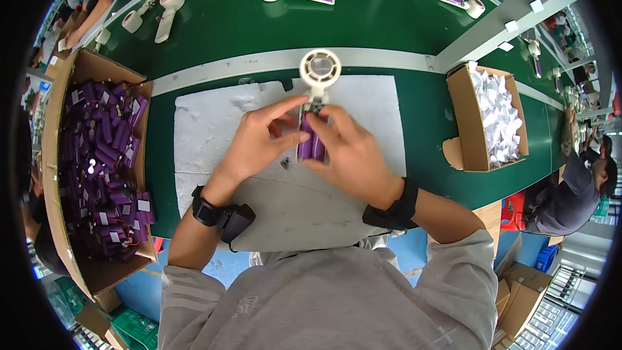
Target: Assemble small electronic components by fitting circuit boards and batteries into plastic housings on a production line.
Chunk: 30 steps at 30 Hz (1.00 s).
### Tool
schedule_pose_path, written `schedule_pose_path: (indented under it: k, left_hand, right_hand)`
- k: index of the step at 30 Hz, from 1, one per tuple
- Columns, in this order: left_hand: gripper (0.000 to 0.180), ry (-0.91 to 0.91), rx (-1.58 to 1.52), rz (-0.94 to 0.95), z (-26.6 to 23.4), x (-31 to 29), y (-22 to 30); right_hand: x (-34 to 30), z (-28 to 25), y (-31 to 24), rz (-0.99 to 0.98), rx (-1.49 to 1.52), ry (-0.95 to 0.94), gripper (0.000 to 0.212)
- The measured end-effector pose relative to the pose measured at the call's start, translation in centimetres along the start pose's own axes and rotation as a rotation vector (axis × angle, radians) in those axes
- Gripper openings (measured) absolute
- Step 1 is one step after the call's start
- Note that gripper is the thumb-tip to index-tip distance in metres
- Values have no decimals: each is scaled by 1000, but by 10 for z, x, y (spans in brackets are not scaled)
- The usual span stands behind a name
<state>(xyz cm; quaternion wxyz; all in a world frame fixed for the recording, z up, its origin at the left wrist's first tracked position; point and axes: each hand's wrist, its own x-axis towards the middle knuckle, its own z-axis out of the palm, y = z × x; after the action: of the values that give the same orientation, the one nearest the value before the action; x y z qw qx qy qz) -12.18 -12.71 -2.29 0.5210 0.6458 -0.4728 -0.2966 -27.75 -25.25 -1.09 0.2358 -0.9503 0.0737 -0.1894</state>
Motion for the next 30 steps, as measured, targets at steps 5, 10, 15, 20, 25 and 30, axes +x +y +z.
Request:
schedule_pose_path:
  k: [5, 10, 15, 20, 25, 30]
  left_hand:
    - [43, 96, 98, -6, -2, -1, -4]
    - [36, 98, 115, 61, 1, 3, -6]
    - [29, 93, 122, 58, -3, 4, -11]
    - [22, 165, 136, 143, -6, 10, -29]
    - [17, 104, 33, 257, 2, 23, -23]
    - [13, 164, 70, 210, -3, 15, -35]
  right_hand:
    - [61, -12, 64, 322, -305, 102, 58]
    - [121, -62, 168, 523, -882, 295, 56]
    - [204, -88, 256, 441, -669, 353, 42]
    - [240, -72, 390, 559, -767, -60, 35]
    - [219, -152, 494, 748, -894, -63, 37]
    - [232, -77, 317, 777, -1015, 46, 38]
